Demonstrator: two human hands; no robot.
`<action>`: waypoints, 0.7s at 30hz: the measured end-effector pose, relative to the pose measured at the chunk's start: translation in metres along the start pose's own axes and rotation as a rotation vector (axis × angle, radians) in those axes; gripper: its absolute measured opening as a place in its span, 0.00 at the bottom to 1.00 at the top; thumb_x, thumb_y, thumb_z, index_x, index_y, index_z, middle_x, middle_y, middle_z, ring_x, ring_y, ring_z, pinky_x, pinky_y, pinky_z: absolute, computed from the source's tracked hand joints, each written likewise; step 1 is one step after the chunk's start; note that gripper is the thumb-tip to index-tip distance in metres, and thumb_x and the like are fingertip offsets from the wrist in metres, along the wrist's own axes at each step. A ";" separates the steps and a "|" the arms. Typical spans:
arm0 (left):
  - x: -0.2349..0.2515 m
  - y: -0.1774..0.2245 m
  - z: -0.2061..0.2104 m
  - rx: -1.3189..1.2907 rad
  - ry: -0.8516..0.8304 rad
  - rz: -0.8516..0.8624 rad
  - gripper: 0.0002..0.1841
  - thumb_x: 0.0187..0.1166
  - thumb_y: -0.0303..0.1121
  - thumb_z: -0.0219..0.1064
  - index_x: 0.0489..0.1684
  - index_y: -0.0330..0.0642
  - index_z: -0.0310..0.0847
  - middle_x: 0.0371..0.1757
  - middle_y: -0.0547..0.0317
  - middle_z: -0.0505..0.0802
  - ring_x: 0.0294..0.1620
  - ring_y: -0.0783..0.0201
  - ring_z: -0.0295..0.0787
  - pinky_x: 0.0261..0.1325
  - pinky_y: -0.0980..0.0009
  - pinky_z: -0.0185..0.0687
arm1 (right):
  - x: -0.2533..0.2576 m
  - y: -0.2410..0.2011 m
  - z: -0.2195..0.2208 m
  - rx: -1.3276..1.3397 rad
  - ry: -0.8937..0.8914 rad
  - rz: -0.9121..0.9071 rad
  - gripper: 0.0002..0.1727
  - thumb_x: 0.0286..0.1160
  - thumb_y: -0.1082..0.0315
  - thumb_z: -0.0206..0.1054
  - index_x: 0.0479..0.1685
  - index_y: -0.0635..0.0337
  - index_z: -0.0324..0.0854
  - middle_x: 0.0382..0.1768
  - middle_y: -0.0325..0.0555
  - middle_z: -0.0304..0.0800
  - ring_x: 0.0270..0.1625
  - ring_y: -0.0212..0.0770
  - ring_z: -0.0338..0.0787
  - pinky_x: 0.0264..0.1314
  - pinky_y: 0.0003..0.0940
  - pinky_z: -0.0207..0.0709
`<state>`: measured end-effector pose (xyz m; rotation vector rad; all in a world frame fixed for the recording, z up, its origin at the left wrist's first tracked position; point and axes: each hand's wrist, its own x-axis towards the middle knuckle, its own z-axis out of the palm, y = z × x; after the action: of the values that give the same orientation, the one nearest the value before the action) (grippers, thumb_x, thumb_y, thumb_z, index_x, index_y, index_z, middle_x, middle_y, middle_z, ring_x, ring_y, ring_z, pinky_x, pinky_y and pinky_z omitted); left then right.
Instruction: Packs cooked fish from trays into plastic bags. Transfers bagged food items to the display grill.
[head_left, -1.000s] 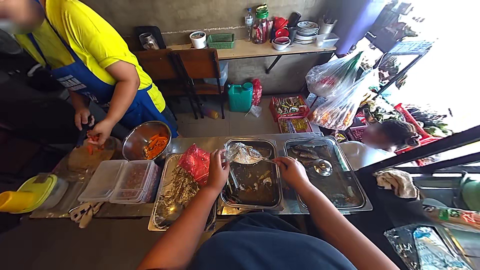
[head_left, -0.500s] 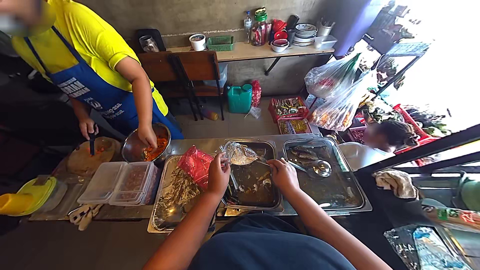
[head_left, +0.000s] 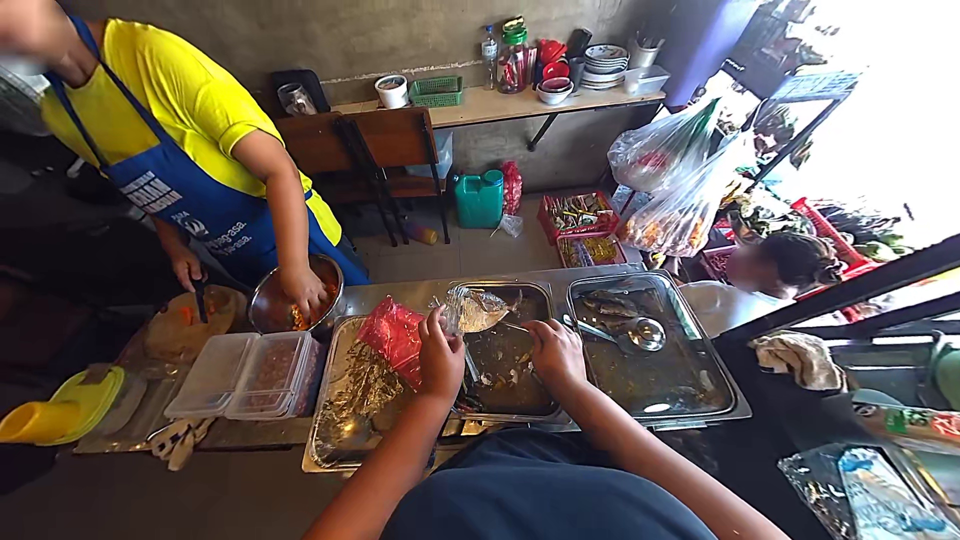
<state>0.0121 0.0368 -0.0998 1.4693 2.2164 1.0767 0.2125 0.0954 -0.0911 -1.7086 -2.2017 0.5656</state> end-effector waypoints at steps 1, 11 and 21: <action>-0.002 0.002 0.001 -0.010 -0.011 -0.004 0.35 0.73 0.25 0.71 0.84 0.35 0.63 0.71 0.40 0.81 0.46 0.61 0.91 0.48 0.69 0.90 | 0.000 -0.001 0.001 -0.007 0.000 -0.008 0.20 0.88 0.66 0.53 0.64 0.43 0.90 0.57 0.47 0.93 0.64 0.51 0.89 0.72 0.54 0.74; -0.012 0.004 0.004 -0.064 0.023 -0.032 0.35 0.69 0.24 0.73 0.80 0.32 0.65 0.74 0.41 0.80 0.44 0.64 0.93 0.46 0.68 0.92 | -0.008 -0.031 0.013 -0.052 -0.111 -0.115 0.22 0.85 0.69 0.52 0.68 0.44 0.88 0.61 0.50 0.91 0.68 0.54 0.86 0.75 0.54 0.71; 0.024 -0.026 -0.064 0.149 -0.049 -0.109 0.19 0.85 0.44 0.65 0.57 0.36 0.87 0.56 0.45 0.93 0.57 0.55 0.91 0.66 0.57 0.84 | -0.011 -0.033 0.041 0.067 -0.170 -0.146 0.21 0.88 0.68 0.51 0.65 0.45 0.89 0.59 0.48 0.92 0.67 0.52 0.87 0.76 0.55 0.71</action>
<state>-0.0539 0.0244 -0.0705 1.3966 2.3559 0.8500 0.1679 0.0723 -0.1115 -1.5009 -2.3705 0.7633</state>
